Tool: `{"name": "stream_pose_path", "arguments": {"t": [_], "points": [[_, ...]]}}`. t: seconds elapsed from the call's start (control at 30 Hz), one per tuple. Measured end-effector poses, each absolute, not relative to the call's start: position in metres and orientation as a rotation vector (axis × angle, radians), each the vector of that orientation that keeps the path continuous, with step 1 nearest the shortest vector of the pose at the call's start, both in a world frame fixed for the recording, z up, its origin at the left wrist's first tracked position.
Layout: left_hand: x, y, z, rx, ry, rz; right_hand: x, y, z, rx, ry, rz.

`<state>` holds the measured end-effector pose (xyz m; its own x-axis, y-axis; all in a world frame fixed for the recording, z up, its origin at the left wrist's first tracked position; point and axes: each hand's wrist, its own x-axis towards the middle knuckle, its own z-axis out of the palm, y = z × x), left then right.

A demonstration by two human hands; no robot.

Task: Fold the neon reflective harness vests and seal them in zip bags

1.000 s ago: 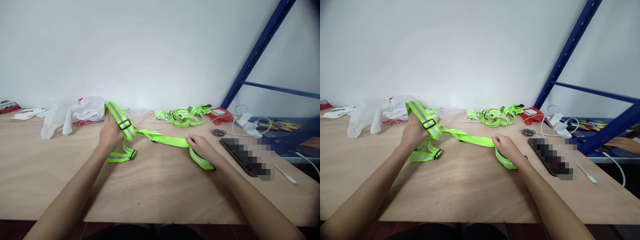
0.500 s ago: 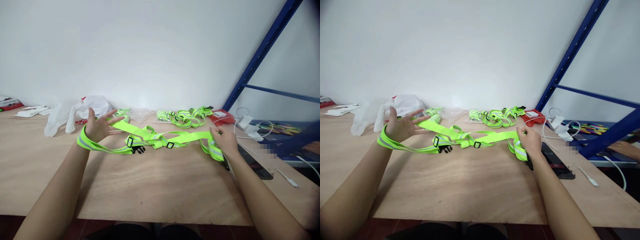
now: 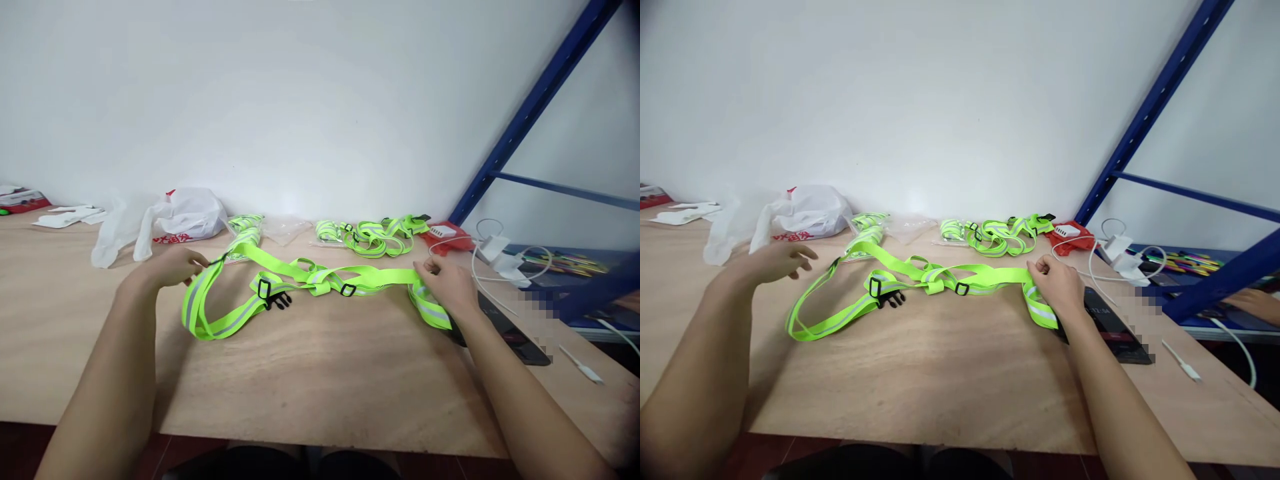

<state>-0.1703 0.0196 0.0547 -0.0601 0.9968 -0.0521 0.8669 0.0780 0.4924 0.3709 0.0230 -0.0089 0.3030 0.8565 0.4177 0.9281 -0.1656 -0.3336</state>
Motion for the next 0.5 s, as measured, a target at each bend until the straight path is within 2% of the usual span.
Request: {"name": "stream_pose_path", "arguments": {"t": [0.07, 0.13, 0.2, 0.33, 0.4, 0.5], "points": [[-0.169, 0.017, 0.066, 1.825, 2.239, 0.470, 0.370, 0.023, -0.009, -2.033, -1.618, -0.164], [-0.159, 0.011, 0.076, 1.852, 2.369, 0.636, 0.368, 0.023, -0.009, -2.011, -1.660, -0.142], [-0.144, 0.005, 0.082, 1.942, 2.155, 0.699, 0.365, 0.024, -0.010, -1.980, -1.704, -0.113], [-0.115, -0.004, 0.081, 1.776, 1.567, 0.136, 0.360, 0.027, -0.013, -1.907, -1.776, -0.018], [-0.105, -0.003, 0.076, 1.718, 1.538, -0.006, 0.360, 0.028, -0.015, -1.886, -1.807, 0.029], [-0.094, 0.007, 0.062, 1.893, 1.609, -0.038, 0.359, 0.029, -0.019, -1.870, -1.880, 0.088]]}}
